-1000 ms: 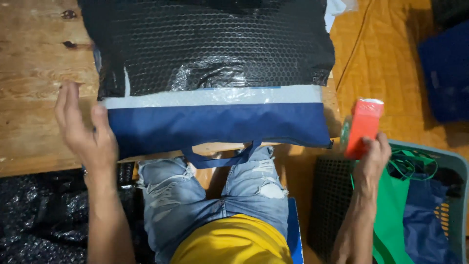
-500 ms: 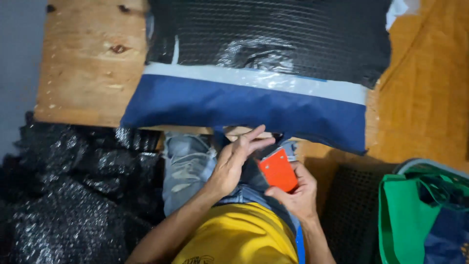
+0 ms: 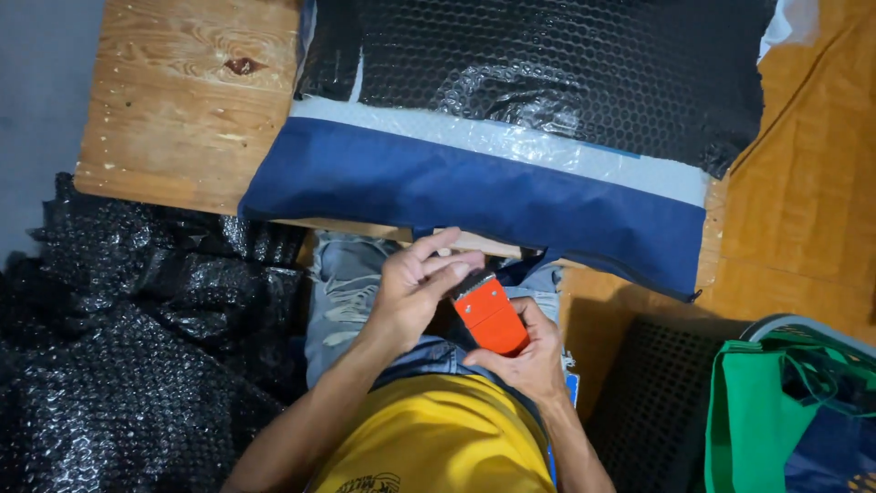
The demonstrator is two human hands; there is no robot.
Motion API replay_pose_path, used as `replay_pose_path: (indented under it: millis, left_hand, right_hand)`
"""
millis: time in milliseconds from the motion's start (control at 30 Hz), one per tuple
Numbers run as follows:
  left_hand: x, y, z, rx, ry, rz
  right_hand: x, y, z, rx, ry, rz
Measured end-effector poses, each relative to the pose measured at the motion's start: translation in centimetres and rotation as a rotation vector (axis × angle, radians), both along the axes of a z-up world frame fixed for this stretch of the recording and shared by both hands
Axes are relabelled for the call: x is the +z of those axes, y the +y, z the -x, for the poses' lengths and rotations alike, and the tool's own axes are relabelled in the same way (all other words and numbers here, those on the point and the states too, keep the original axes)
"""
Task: Wrapping a pillow bag in black bubble wrap and securing it with tape using a dispenser
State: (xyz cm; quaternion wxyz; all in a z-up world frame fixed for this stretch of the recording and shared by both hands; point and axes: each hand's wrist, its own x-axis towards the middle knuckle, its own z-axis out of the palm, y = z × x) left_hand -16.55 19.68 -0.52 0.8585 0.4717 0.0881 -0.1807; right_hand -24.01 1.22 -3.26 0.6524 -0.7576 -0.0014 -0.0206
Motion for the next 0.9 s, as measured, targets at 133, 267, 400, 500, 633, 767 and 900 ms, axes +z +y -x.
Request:
replay_pose_path:
  millis: [133,267,400,500,633,767,900]
  left_hand:
    - [0.8,0.7,-1.0,0.062,0.022,-0.056]
    - [2.6,1.7,-1.6,0.055,0.081,-0.216]
    - [2.9,2.6,-0.6,-0.071,0.074,-0.288]
    - [2.0,2.8,0.1,-0.144,0.112,-0.262]
    - [1.2,2.8,0.1,-0.104,0.095,-0.293]
    - [1.7,2.2,-0.5,-0.023,0.093,-0.358]
    - [1.6,2.0,-0.6,0.027,0.141,-0.328]
  right_hand:
    - [-0.2,0.5,0.1,0.016,-0.032,0.009]
    - [-0.6,1.0,0.3,0.022,-0.067,0.009]
    - [-1.0,1.1,0.1,0.03,-0.076,-0.021]
    - [-1.0,1.0,0.1,0.041,-0.065,0.014]
    - [-0.9,1.1,-0.1,0.043,-0.067,0.017]
    - [-0.2,1.7,-0.5,0.032,-0.07,0.03]
    - [-0.6,1.7,-0.4,0.02,-0.083,0.032]
